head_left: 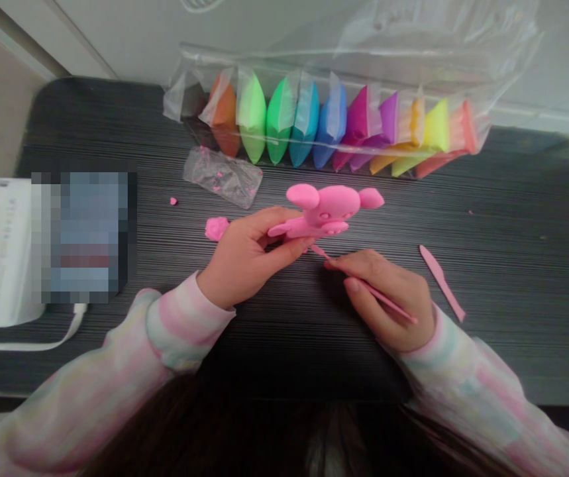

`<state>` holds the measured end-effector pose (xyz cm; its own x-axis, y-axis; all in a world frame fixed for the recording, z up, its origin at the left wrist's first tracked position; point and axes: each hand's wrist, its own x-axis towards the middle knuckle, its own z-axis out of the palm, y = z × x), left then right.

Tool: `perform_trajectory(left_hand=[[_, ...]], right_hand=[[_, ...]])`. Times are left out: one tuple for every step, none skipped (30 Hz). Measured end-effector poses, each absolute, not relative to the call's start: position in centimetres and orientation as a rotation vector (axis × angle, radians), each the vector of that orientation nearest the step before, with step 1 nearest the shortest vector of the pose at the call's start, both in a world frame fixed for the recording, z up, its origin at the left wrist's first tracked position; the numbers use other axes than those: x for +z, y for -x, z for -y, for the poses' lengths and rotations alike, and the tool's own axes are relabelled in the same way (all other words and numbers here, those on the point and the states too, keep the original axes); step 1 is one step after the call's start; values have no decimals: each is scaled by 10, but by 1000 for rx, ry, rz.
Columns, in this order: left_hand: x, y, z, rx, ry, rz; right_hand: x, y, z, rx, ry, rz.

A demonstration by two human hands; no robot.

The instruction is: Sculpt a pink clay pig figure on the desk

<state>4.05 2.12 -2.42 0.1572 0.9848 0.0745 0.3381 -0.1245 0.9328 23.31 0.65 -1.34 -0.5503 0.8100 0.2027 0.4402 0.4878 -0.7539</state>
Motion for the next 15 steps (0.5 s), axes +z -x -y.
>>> perform_trajectory(left_hand=[[-24, -41, -21, 976, -1599, -1301], [-24, -41, -22, 964, -1591, -1292], [-24, -41, -22, 951, -1585, -1279], [-24, -41, -22, 940, -1581, -1269], [-24, -41, -22, 930, -1580, -1261], [-23, -41, -22, 923, -1584, -1259], [-23, -41, -22, 925, -1590, -1260], [-23, -41, -22, 933, -1597, -1262], [-24, -41, -22, 944, -1601, -1259], [-24, -41, -23, 953, -1601, -1251], [-24, -41, -23, 960, -1598, -1243], [-25, -41, -23, 965, -1592, -1233], [-25, -41, -23, 969, -1586, -1223], [-26, -41, -23, 971, -1579, -1213], [-26, -41, -23, 974, -1573, -1203]], right_hand=[[-13, -234, -5, 909, 986, 2206], [-12, -234, -4, 921, 954, 2223], [-13, -235, -3, 913, 937, 2238], [-14, -236, -2, 880, 929, 2254], [-16, -236, -1, 825, 921, 2276], [-18, -237, 0, 756, 909, 2305], [-20, -239, 2, 683, 892, 2342], [-22, -240, 3, 616, 872, 2387], [-23, -242, 5, 570, 854, 2437], [-24, -244, 7, 550, 846, 2486], [-24, -247, 9, 560, 845, 2530], [-23, -250, 12, 590, 843, 2565], [-21, -253, 14, 634, 843, 2593], [-19, -256, 16, 680, 851, 2616], [-17, -259, 18, 717, 872, 2632]])
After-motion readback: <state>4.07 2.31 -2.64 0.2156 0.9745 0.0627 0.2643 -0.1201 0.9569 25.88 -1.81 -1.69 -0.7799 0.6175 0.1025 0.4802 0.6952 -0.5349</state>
